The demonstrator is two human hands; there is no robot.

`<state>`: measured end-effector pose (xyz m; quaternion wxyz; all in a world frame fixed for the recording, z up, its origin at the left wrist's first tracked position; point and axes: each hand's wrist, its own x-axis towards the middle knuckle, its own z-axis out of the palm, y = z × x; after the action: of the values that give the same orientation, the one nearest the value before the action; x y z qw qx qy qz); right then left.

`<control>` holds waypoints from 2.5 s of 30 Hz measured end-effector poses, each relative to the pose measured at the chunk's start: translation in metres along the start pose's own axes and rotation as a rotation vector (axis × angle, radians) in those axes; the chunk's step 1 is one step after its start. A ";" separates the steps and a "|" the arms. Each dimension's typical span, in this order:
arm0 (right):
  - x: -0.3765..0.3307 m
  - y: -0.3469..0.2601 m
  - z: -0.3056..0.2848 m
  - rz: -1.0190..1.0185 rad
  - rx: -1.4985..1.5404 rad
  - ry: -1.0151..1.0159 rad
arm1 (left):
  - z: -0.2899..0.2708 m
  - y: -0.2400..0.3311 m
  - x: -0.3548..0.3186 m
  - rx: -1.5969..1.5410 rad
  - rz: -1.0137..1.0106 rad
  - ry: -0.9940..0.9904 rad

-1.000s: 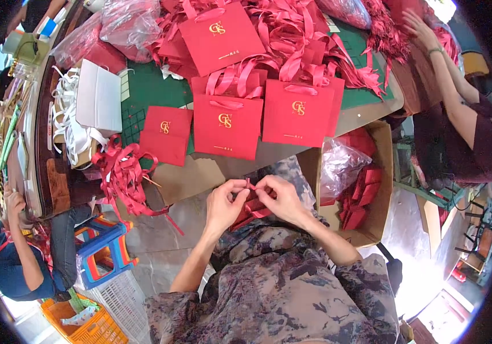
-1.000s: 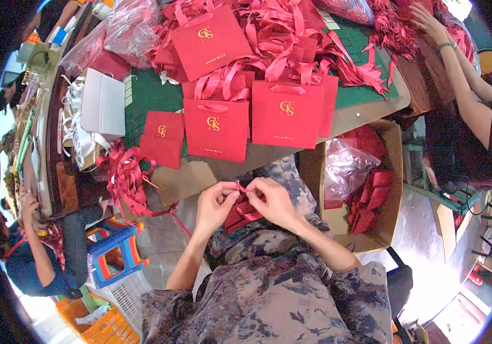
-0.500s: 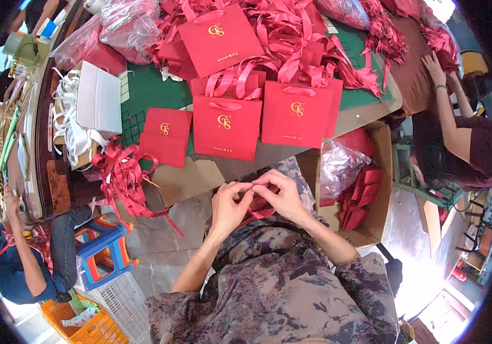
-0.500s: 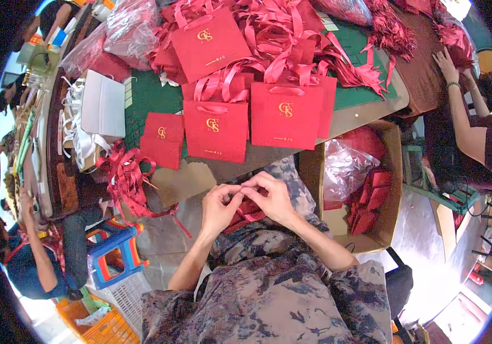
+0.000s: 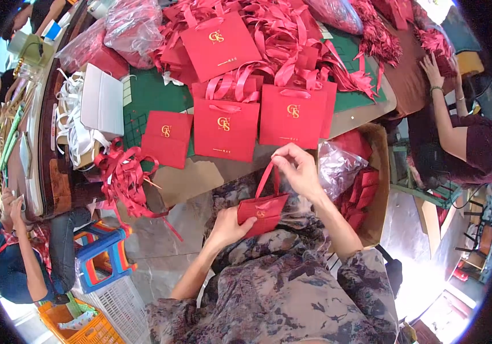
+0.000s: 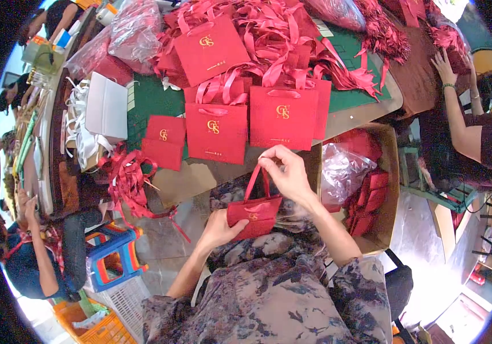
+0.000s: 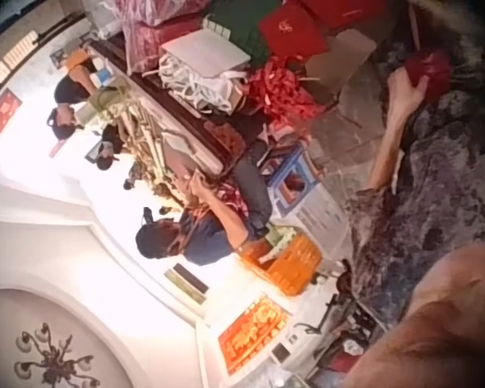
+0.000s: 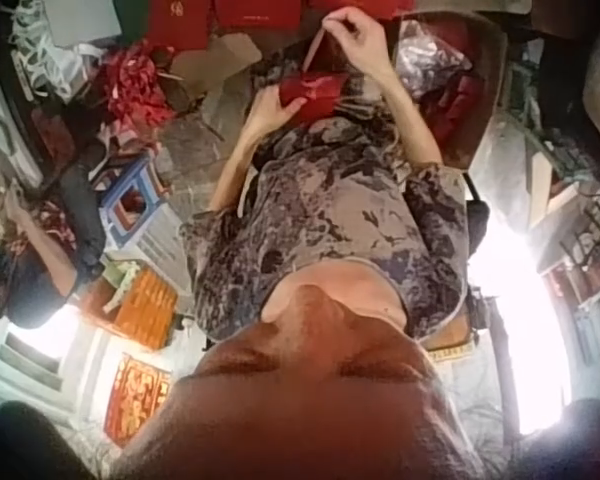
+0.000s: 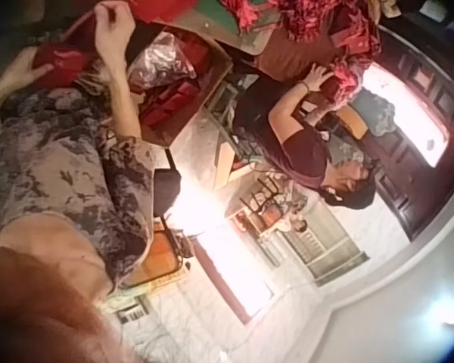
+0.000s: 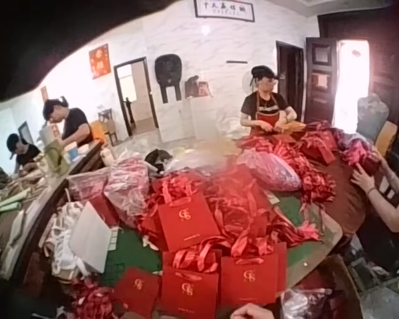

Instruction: The person attaches ribbon handles to small gift bags by threading and tying the ribbons through each bag by hand.

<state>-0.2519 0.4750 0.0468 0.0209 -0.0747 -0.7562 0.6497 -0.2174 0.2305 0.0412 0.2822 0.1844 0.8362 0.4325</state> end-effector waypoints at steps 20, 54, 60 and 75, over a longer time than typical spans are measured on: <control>-0.067 -0.066 0.026 -0.092 -0.262 -0.184 | 0.008 0.070 -0.018 0.303 0.005 0.182; 0.098 0.016 -0.159 -0.440 -0.855 0.758 | 0.013 0.012 0.036 0.350 0.175 0.315; 0.043 -0.003 -0.129 -0.383 -0.562 0.763 | 0.016 0.008 0.029 0.361 0.119 0.307; -0.115 0.010 0.013 -0.456 -0.596 -0.178 | 0.033 0.021 0.037 -1.421 -0.402 -0.261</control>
<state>-0.1387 0.4476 0.0422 0.0766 0.1491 -0.9079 0.3841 -0.2239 0.2831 0.0320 0.5037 -0.1488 0.3331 0.7830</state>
